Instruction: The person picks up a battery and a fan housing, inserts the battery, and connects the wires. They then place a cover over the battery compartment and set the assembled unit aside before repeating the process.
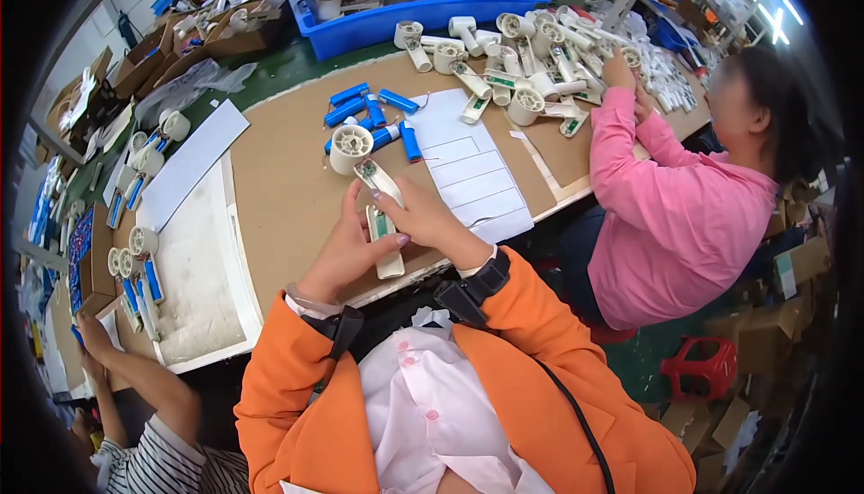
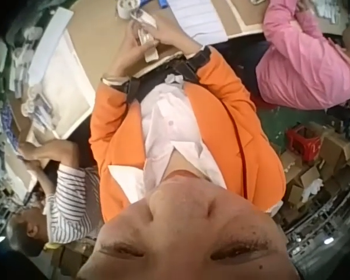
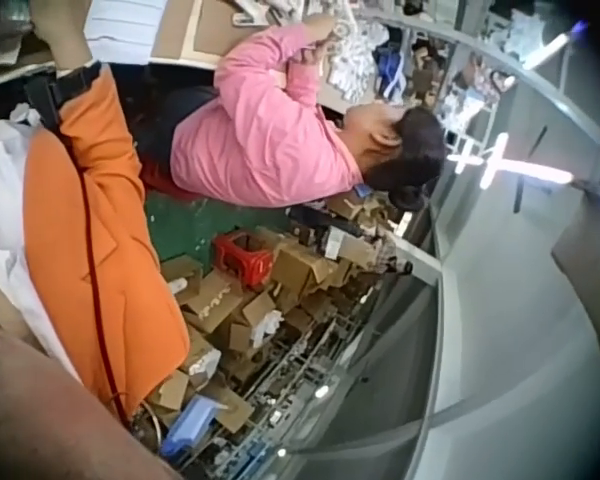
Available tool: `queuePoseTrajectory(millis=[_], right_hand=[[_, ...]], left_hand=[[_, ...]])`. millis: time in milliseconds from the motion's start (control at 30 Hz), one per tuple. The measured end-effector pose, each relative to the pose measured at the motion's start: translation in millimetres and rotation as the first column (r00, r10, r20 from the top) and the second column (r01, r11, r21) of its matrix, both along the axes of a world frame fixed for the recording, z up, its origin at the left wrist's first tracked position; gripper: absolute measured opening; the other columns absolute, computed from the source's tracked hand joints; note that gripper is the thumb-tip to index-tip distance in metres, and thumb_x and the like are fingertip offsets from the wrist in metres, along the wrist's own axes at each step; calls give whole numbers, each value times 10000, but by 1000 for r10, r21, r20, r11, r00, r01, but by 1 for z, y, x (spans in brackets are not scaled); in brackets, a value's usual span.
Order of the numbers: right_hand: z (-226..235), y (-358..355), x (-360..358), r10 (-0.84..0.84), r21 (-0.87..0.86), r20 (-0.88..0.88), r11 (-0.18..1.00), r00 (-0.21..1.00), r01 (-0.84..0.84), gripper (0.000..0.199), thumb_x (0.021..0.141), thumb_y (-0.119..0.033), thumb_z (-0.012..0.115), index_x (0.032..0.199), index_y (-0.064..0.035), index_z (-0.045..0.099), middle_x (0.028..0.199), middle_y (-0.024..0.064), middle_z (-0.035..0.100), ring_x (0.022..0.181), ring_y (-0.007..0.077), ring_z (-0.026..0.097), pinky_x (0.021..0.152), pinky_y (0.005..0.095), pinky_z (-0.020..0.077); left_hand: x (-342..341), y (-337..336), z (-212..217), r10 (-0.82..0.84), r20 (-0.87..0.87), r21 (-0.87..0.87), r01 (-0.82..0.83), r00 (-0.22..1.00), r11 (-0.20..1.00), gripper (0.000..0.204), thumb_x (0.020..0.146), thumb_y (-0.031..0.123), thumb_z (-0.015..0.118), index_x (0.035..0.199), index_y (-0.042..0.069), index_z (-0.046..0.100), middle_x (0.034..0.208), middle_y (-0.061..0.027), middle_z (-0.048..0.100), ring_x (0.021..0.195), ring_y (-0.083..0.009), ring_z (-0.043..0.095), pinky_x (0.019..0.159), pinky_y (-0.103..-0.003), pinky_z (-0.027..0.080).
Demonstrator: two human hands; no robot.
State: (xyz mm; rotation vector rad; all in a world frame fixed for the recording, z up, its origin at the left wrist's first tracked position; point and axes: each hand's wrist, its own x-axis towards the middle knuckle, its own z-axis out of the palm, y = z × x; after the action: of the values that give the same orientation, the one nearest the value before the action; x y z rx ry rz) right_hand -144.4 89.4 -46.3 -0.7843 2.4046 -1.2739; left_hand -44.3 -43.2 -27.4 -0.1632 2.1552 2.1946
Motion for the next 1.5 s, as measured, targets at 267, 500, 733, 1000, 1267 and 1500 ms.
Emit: queuePoseTrajectory(millis=[267, 500, 733, 1000, 1267, 1500], right_hand=[[-11, 8, 21, 67, 11, -109, 998, 992, -66, 390, 952, -381, 511, 1101, -22, 550, 941, 265, 655, 879, 455, 625, 744, 531, 484], [36, 14, 3, 100, 267, -393, 964, 914, 10, 404, 917, -351, 595, 1174, -44, 538, 960, 192, 638, 889, 381, 634, 704, 498, 509], [18, -17, -64, -56, 230, -622, 940, 781, 251, 464, 799, -285, 712, 1145, -23, 549, 996, 148, 602, 890, 337, 634, 678, 454, 538], [8, -10, -87, -70, 358, -561, 878, 825, 318, 341, 859, -223, 620, 1134, -35, 546, 932, 159, 646, 831, 346, 671, 669, 439, 546], [71, 53, -6, 136, -296, -56, 944, 989, -146, 224, 981, -183, 473, 1149, -47, 533, 874, 92, 661, 696, 186, 665, 641, 331, 523], [68, 56, 37, 417, -371, 319, 881, 851, -292, 214, 999, -181, 501, 1153, -33, 499, 882, 50, 620, 789, 117, 636, 700, 275, 514]], left_hand=[[31, -27, -3, 13, -28, -474, -25, 1000, 880, 760, 852, 53, 636, 1494, 57, 229, 992, -125, 629, 815, -207, 614, 762, -338, 494], [40, -32, -13, 24, -260, -721, -211, 965, 661, 605, 833, 79, 667, 1388, 24, 432, 1035, -186, 627, 942, -335, 613, 846, -399, 490], [42, -29, -14, -13, -342, -741, -262, 939, 618, 526, 807, 93, 701, 1295, 1, 529, 1078, -182, 605, 990, -349, 583, 891, -413, 473], [43, -24, 2, -82, -260, -832, -180, 962, 524, 546, 793, 79, 706, 1298, 1, 514, 1123, -170, 591, 1035, -313, 578, 939, -393, 458], [56, -2, 35, 105, -466, -568, -388, 879, 726, 547, 811, 62, 695, 1310, -18, 485, 1148, -156, 588, 1089, -274, 564, 933, -394, 448], [57, 13, 36, -35, -93, -256, 10, 995, 967, 301, 927, 78, 610, 1186, -32, 504, 983, -130, 635, 845, -170, 635, 752, -292, 517]])
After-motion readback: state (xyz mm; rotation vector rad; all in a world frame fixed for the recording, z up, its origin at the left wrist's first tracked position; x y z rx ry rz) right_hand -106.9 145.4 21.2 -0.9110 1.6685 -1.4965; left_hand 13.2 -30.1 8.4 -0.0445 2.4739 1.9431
